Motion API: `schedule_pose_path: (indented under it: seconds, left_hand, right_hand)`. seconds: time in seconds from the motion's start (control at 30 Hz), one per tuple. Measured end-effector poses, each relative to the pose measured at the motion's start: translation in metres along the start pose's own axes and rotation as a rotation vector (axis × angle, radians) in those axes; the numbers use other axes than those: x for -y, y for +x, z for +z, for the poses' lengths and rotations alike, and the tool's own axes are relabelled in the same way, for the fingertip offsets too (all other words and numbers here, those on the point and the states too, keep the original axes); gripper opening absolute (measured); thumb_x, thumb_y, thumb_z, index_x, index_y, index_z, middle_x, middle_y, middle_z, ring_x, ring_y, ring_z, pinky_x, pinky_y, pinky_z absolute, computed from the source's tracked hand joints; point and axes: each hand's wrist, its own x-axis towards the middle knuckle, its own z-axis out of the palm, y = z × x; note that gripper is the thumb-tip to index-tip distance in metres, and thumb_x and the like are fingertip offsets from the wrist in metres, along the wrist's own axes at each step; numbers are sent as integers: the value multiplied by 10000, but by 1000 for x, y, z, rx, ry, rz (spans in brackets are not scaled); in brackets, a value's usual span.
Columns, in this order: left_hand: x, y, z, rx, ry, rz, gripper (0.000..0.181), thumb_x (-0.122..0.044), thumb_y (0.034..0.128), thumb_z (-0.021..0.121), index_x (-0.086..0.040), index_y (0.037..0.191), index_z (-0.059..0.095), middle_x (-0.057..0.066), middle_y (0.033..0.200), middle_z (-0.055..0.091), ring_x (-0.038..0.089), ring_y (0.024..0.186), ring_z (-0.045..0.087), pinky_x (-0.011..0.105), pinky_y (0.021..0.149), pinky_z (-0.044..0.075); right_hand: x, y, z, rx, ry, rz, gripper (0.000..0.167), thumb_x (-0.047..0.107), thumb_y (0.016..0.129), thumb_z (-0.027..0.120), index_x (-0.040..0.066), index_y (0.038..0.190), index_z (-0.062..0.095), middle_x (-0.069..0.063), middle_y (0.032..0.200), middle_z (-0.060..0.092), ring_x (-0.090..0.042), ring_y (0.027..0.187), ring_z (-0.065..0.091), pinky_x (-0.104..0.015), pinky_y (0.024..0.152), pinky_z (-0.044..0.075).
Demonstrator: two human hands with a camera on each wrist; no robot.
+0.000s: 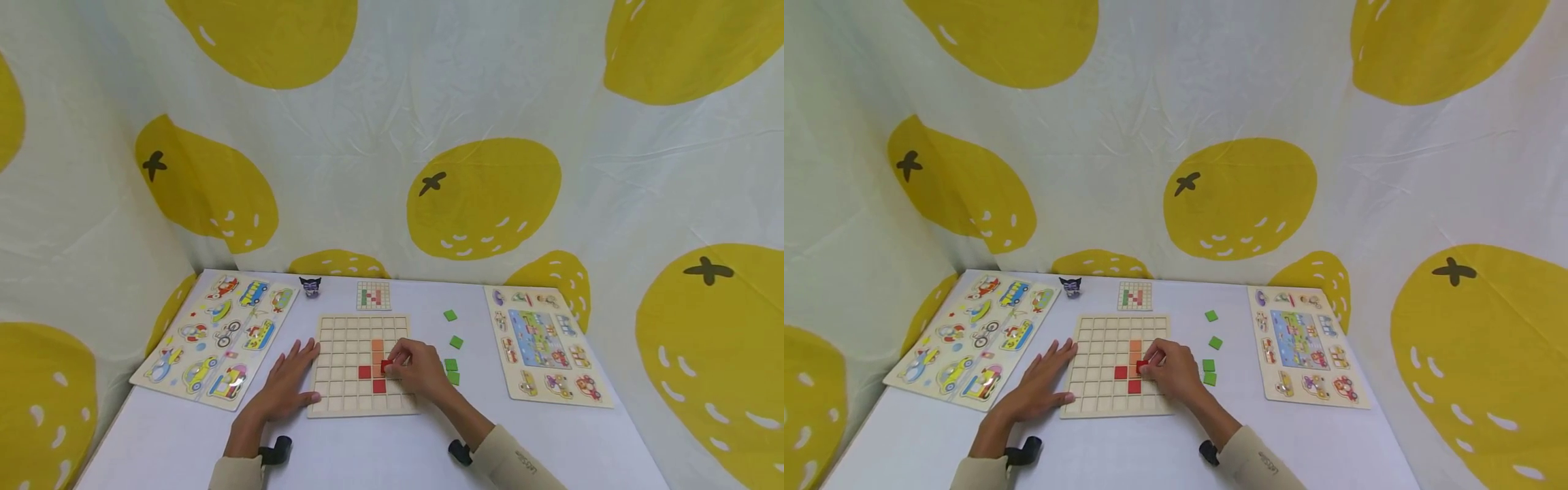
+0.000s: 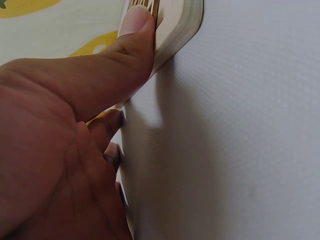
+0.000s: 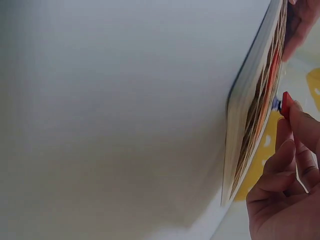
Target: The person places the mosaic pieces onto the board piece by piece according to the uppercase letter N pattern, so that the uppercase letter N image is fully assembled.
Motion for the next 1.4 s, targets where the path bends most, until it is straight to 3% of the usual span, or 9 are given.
schedule_pose_path:
  seconds: [0.27,0.67,1.1,1.4]
  left_hand:
    - [0,0,0,-1,4,4,1039,-266,871,868,-99,1695,257,139,1792,156,441,1665,22,674,1324,18]
    - [1,0,-1,8,3,-2,1047,-273,878,862,-104,1701,236,131,1796,131,439,1666,13,669,1326,8]
    - [1,3,2,13,11,-13,1045,-255,888,858,-118,1706,222,116,1801,116,428,1669,2,661,1330,2]
    - [1,3,2,14,-2,-11,1050,-251,889,856,-126,1709,212,111,1802,111,426,1670,-6,659,1330,-9]
  right_hand:
    - [11,4,24,47,15,-30,185,198,877,883,206,942,711,102,755,669,-77,720,596,-229,625,477]
    - [26,18,37,63,-63,-23,151,247,901,861,208,951,725,101,728,642,-73,680,585,-249,573,470]
    - [37,33,51,45,-119,-72,150,268,888,879,202,913,746,113,690,614,-48,664,547,-227,556,422]
    - [40,43,59,49,-170,-30,157,266,893,871,245,876,717,109,696,589,-61,661,531,-240,554,418]
